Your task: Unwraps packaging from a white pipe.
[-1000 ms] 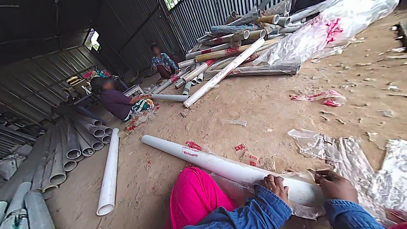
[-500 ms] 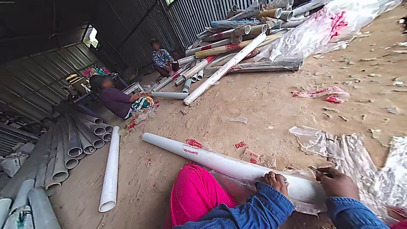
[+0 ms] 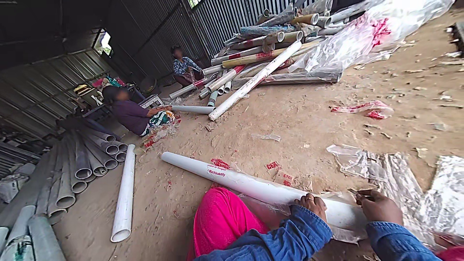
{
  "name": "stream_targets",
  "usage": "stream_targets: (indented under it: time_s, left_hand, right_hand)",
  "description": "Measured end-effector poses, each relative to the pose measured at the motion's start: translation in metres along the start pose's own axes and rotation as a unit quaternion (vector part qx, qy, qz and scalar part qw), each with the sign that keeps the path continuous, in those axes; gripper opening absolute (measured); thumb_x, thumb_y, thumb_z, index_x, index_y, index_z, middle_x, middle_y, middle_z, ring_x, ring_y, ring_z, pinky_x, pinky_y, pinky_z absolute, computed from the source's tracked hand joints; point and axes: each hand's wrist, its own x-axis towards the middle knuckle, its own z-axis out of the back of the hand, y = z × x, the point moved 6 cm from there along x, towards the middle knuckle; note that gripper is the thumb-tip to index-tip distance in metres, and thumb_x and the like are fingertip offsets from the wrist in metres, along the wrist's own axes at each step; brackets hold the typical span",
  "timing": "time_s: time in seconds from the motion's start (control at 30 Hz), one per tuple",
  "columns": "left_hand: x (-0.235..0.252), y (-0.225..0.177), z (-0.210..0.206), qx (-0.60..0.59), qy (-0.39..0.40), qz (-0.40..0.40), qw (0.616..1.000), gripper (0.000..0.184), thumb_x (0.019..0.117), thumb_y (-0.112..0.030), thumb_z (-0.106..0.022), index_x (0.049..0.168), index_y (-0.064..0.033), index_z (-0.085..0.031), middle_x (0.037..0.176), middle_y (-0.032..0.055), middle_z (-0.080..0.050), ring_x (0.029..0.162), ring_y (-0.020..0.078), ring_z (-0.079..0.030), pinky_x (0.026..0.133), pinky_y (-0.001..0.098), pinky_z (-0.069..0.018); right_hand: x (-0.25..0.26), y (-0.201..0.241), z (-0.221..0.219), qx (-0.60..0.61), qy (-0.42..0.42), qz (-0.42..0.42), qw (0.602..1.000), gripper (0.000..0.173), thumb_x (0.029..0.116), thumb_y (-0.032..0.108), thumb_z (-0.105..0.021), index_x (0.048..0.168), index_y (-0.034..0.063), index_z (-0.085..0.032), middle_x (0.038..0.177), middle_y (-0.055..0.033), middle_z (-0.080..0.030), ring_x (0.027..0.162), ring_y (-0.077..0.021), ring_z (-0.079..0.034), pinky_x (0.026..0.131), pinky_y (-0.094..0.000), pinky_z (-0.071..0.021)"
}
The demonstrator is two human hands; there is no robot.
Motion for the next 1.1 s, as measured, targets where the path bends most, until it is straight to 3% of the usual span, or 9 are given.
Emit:
stream_targets:
  time_s: [0.23,0.3,0.4,0.5,0.6,0.73,0.83,0.97,1.1]
  left_hand:
    - [0.015,0.013,-0.002,-0.082,-0.021,-0.036,0.996,0.036,0.1059,-0.023,-0.057,0.132,0.0012,-0.064,0.144,0.0266,-0.054,0.129,0.0382,-0.058,0.109,0.0478,-0.0468]
    - [0.016,0.007,0.007,-0.064,0.026,-0.018,0.997,0.043,0.1079,-0.023,-0.054,0.144,0.0,-0.056,0.151,0.0264,-0.049,0.137,0.0376,-0.053,0.116,0.0479,-0.0417]
    - [0.016,-0.008,0.02,0.003,0.116,-0.001,0.993,0.041,0.1113,-0.019,-0.045,0.142,0.0053,-0.055,0.154,0.0282,-0.046,0.146,0.0396,-0.043,0.122,0.0504,-0.0326]
    - [0.01,-0.025,0.026,-0.012,0.089,0.1,0.991,0.04,0.1111,-0.01,-0.039,0.142,0.0107,-0.052,0.155,0.0254,-0.047,0.149,0.0344,-0.04,0.124,0.0441,-0.0296]
    - [0.023,-0.024,0.021,-0.102,0.021,0.202,0.974,0.043,0.1126,-0.013,-0.032,0.146,0.0073,-0.049,0.158,0.019,-0.047,0.151,0.025,-0.039,0.124,0.0372,-0.028]
    - [0.045,-0.031,0.004,0.13,0.091,0.123,0.98,0.045,0.1107,-0.01,-0.03,0.151,0.0056,-0.045,0.162,0.019,-0.041,0.153,0.0307,-0.036,0.125,0.0441,-0.0274]
    - [0.031,-0.035,0.005,0.208,0.097,0.033,0.973,0.045,0.1083,-0.013,-0.043,0.148,0.0084,-0.046,0.156,0.0257,-0.044,0.148,0.0382,-0.041,0.122,0.0468,-0.032]
    - [-0.006,-0.039,0.025,0.154,0.141,-0.025,0.978,0.044,0.1067,-0.019,-0.05,0.141,0.0073,-0.054,0.157,0.0251,-0.043,0.149,0.0348,-0.039,0.123,0.0449,-0.0309]
    - [-0.009,-0.011,0.012,0.003,0.017,-0.163,0.986,0.027,0.0984,-0.012,-0.06,0.112,0.0093,-0.069,0.128,0.0291,-0.063,0.128,0.0371,-0.058,0.112,0.0434,-0.0431]
  right_hand:
    - [-0.002,0.002,0.002,0.004,0.004,-0.007,1.0,0.018,0.0994,0.006,-0.064,0.112,-0.0051,-0.07,0.106,-0.0305,-0.07,0.099,-0.0484,-0.066,0.09,-0.0693,-0.0444]
    - [-0.002,0.004,0.002,0.002,0.008,-0.006,1.0,0.018,0.0998,0.006,-0.063,0.112,-0.005,-0.07,0.106,-0.0306,-0.07,0.1,-0.0484,-0.066,0.09,-0.0691,-0.0443]
    - [-0.001,0.004,0.002,-0.001,0.007,-0.002,1.0,0.018,0.0997,0.006,-0.063,0.112,-0.0043,-0.071,0.106,-0.0303,-0.071,0.099,-0.0481,-0.067,0.09,-0.0688,-0.0449]
    - [-0.001,0.002,0.001,-0.011,0.01,-0.001,1.0,0.018,0.1,0.007,-0.062,0.112,-0.0041,-0.071,0.105,-0.029,-0.071,0.1,-0.0474,-0.067,0.09,-0.0686,-0.0449]
    - [-0.002,0.004,0.002,-0.008,0.009,-0.006,1.0,0.018,0.0994,0.007,-0.063,0.112,-0.0033,-0.071,0.104,-0.0282,-0.072,0.099,-0.0465,-0.067,0.09,-0.0679,-0.0454]
    - [-0.002,0.004,0.003,-0.011,0.015,-0.008,1.0,0.019,0.1,0.007,-0.062,0.113,-0.0026,-0.071,0.106,-0.0273,-0.072,0.101,-0.0454,-0.067,0.091,-0.067,-0.0454]
    - [-0.001,0.004,0.002,-0.012,0.016,-0.01,1.0,0.02,0.1006,0.008,-0.061,0.114,-0.0025,-0.071,0.108,-0.0269,-0.072,0.102,-0.0452,-0.067,0.092,-0.0669,-0.0456]
    - [-0.002,0.005,0.002,-0.015,0.015,-0.012,1.0,0.019,0.1007,0.008,-0.061,0.114,-0.0017,-0.072,0.108,-0.026,-0.072,0.102,-0.043,-0.068,0.093,-0.0647,-0.0467]
    - [-0.001,0.004,0.001,-0.022,0.021,-0.011,0.999,0.019,0.1007,0.008,-0.06,0.114,-0.0017,-0.071,0.107,-0.0255,-0.072,0.1,-0.0419,-0.068,0.091,-0.0636,-0.047]
